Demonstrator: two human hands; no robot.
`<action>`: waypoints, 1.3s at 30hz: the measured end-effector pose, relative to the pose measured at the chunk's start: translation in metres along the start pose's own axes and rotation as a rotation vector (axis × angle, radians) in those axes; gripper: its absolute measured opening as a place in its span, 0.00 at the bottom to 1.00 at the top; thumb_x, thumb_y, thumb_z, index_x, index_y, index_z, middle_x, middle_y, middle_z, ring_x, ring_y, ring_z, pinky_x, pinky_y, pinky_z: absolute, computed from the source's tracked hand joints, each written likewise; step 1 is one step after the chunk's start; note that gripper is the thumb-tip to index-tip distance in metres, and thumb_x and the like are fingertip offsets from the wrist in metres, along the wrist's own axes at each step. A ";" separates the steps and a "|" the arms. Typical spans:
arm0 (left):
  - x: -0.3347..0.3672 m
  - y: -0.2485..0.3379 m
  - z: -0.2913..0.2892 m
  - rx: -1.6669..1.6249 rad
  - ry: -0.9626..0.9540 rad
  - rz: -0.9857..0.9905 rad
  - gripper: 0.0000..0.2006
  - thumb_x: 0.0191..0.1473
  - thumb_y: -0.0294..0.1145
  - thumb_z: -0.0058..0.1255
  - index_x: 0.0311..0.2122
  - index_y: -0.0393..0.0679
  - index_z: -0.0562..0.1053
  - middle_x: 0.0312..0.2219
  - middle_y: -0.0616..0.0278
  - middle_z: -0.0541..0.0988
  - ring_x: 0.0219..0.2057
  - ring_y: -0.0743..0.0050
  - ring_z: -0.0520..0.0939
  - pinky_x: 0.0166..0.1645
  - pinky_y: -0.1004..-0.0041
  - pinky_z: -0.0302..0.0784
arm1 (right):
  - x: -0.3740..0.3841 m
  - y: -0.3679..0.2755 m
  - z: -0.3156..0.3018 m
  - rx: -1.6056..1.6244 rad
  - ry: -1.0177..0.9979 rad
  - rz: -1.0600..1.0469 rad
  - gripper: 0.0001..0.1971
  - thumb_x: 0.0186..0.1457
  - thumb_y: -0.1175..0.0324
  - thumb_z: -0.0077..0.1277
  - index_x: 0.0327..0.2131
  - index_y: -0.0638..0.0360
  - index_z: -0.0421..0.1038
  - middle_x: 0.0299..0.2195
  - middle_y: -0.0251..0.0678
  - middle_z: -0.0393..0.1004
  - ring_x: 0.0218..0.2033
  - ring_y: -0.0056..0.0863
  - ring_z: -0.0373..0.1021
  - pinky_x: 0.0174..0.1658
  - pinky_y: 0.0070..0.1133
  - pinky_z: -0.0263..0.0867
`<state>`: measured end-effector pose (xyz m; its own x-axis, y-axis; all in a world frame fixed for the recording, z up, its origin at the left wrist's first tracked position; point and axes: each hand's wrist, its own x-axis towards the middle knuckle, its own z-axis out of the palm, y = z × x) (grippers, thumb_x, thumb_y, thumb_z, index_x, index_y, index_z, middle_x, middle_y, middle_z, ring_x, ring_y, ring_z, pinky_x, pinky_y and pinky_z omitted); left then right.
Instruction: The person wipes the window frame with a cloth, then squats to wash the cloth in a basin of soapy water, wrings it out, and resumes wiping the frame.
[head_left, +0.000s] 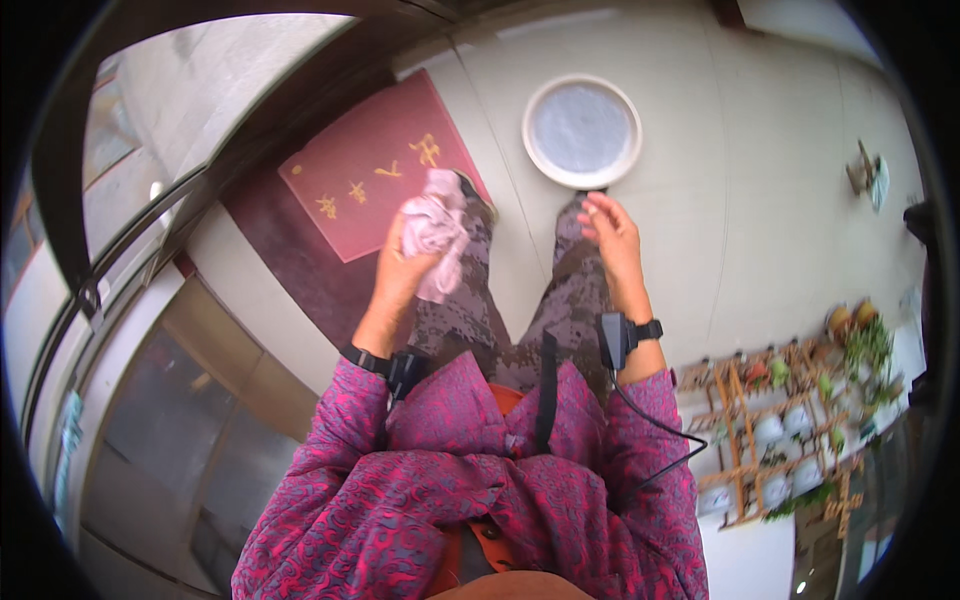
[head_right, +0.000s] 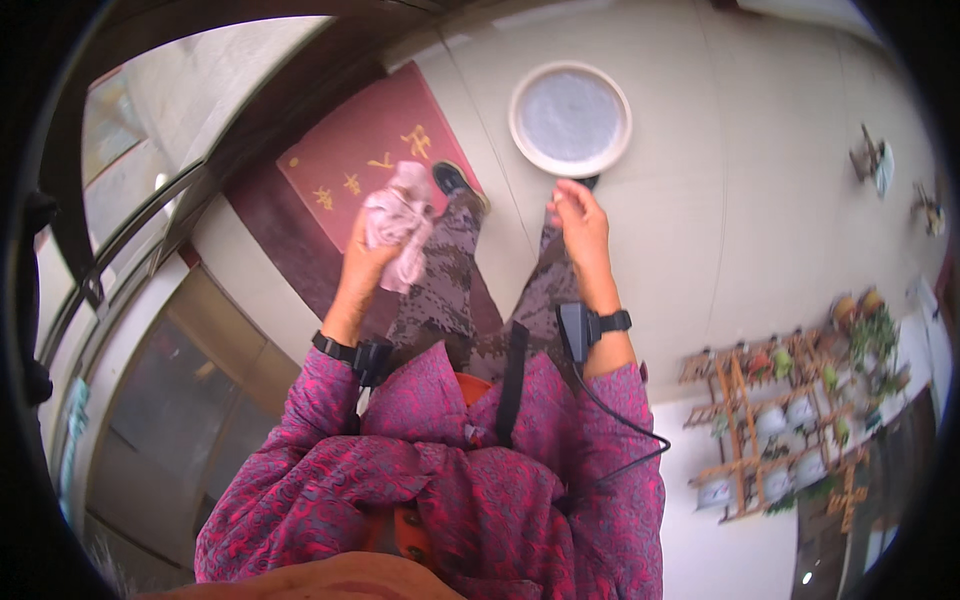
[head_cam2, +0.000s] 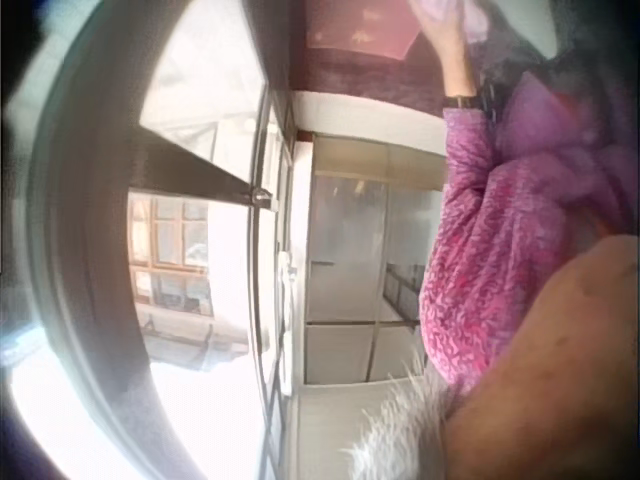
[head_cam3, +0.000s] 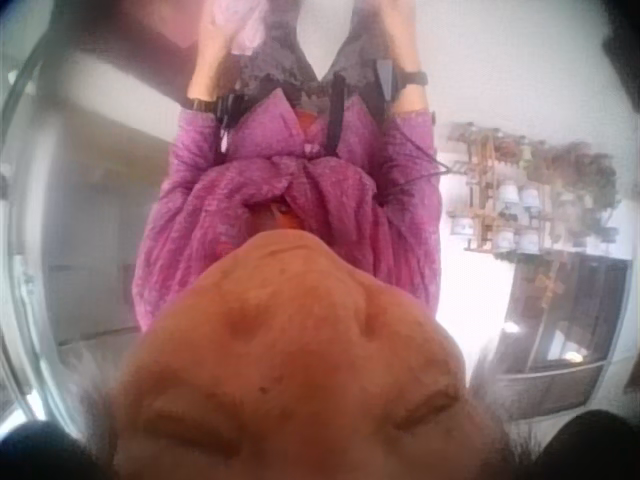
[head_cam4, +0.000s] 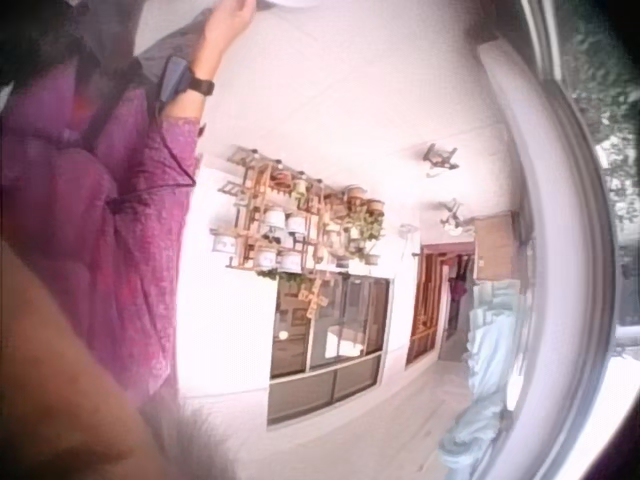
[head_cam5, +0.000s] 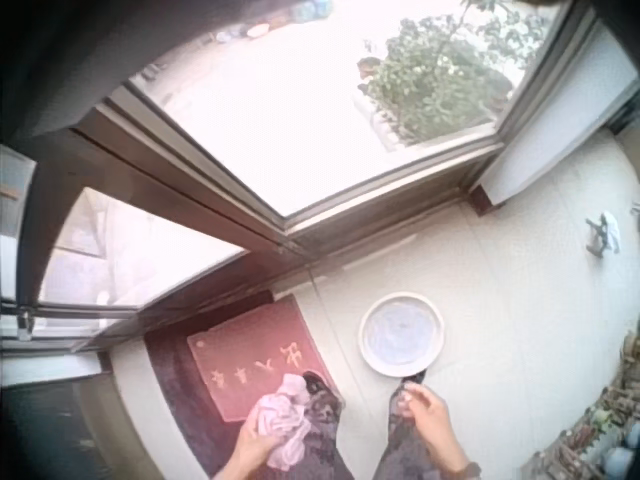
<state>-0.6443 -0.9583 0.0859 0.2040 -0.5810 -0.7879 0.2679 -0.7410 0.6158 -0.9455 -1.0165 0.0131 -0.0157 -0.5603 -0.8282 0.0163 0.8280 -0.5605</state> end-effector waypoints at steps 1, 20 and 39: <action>0.003 0.001 -0.001 0.001 -0.027 0.014 0.36 0.44 0.21 0.58 0.62 0.42 0.63 0.49 0.61 0.77 0.49 0.71 0.78 0.55 0.71 0.73 | -0.002 0.004 -0.010 0.010 0.037 0.000 0.17 0.64 0.65 0.48 0.54 0.62 0.70 0.49 0.37 0.76 0.45 0.24 0.75 0.45 0.21 0.70; -0.019 0.020 0.048 0.276 -0.113 0.106 0.31 0.47 0.21 0.61 0.59 0.40 0.67 0.49 0.61 0.76 0.48 0.72 0.78 0.54 0.72 0.72 | -0.184 0.323 -0.218 0.064 0.383 0.599 0.17 0.59 0.65 0.51 0.51 0.59 0.71 0.37 0.34 0.77 0.33 0.28 0.78 0.30 0.24 0.74; -0.096 -0.073 0.035 0.037 0.201 0.086 0.35 0.47 0.20 0.57 0.63 0.39 0.64 0.51 0.59 0.75 0.51 0.69 0.76 0.57 0.70 0.70 | -0.065 0.134 -0.312 -0.280 0.190 0.282 0.17 0.60 0.69 0.46 0.52 0.61 0.70 0.40 0.37 0.78 0.36 0.25 0.77 0.36 0.22 0.73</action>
<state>-0.7164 -0.8606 0.1170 0.4095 -0.5664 -0.7152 0.2078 -0.7054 0.6776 -1.2540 -0.8620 -0.0071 -0.2336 -0.3191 -0.9185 -0.2251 0.9367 -0.2682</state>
